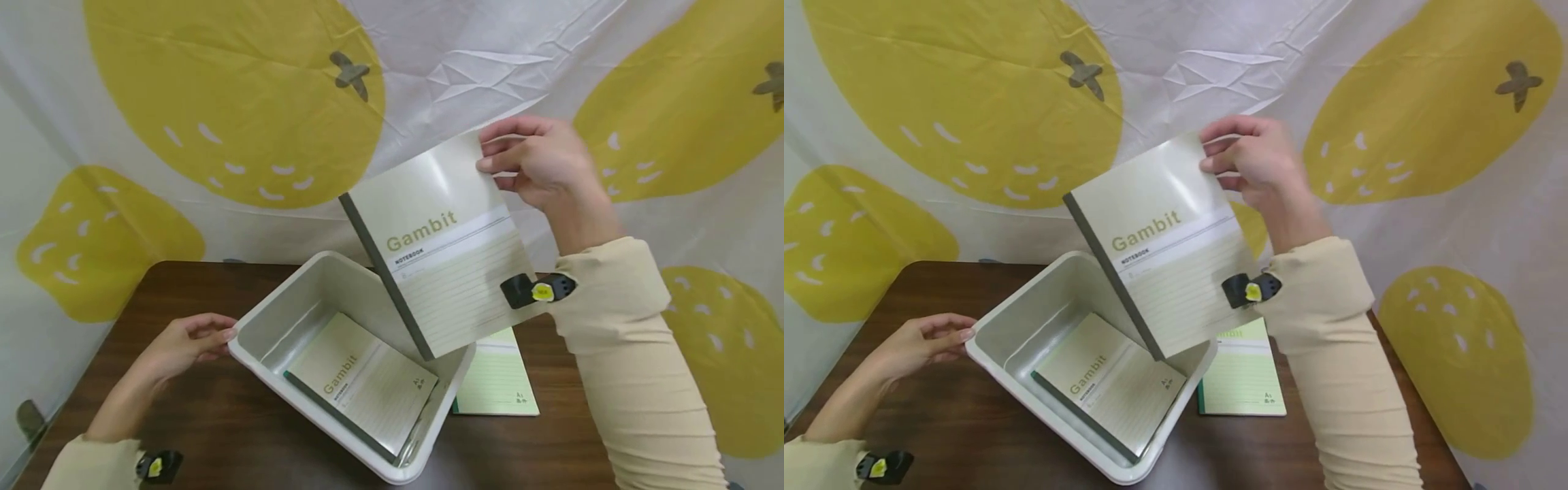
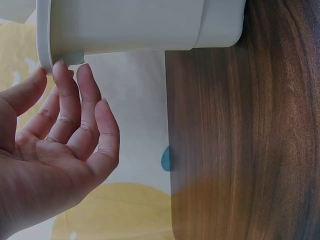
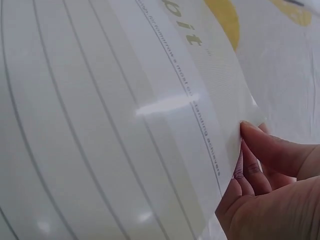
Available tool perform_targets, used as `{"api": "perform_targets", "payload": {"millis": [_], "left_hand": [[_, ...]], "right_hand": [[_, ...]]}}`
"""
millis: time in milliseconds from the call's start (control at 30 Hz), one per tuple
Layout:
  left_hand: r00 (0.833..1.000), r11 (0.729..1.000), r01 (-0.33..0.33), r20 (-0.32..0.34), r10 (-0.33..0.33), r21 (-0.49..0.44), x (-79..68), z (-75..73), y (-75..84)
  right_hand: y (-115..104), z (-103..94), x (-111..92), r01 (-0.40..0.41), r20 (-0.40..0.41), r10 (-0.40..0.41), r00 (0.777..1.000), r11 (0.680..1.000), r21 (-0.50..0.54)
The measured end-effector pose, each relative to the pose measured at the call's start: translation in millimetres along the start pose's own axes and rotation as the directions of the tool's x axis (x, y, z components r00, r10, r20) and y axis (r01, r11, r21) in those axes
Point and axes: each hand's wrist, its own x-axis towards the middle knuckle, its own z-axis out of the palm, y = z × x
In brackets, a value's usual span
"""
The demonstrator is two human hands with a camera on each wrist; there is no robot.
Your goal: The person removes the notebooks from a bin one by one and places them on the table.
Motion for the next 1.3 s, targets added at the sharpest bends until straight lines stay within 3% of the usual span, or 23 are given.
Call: {"api": "perform_targets", "payload": {"millis": [467,1000,1300], "left_hand": [[1.000,1.000,0.005,-0.004,-0.005,0.009,-0.3,-2.8,-4.0],[1.000,0.999,0.016,-0.009,-0.016,-0.032,-2.8,-4.6,-7.0],[1.000,1.000,0.011,-0.013,-0.011,-0.013,-2.8,-5.3,-6.6]], "right_hand": [[-10.0,-80.8,4.1,-0.040,-0.135,0.055,0.989,0.993,0.107],[9.5,-151.9,-4.3,-0.093,-0.243,0.108,0.964,0.993,0.074],[29.0,-192.7,-10.7,-0.039,-0.251,0.060,0.966,0.995,0.088]]}}
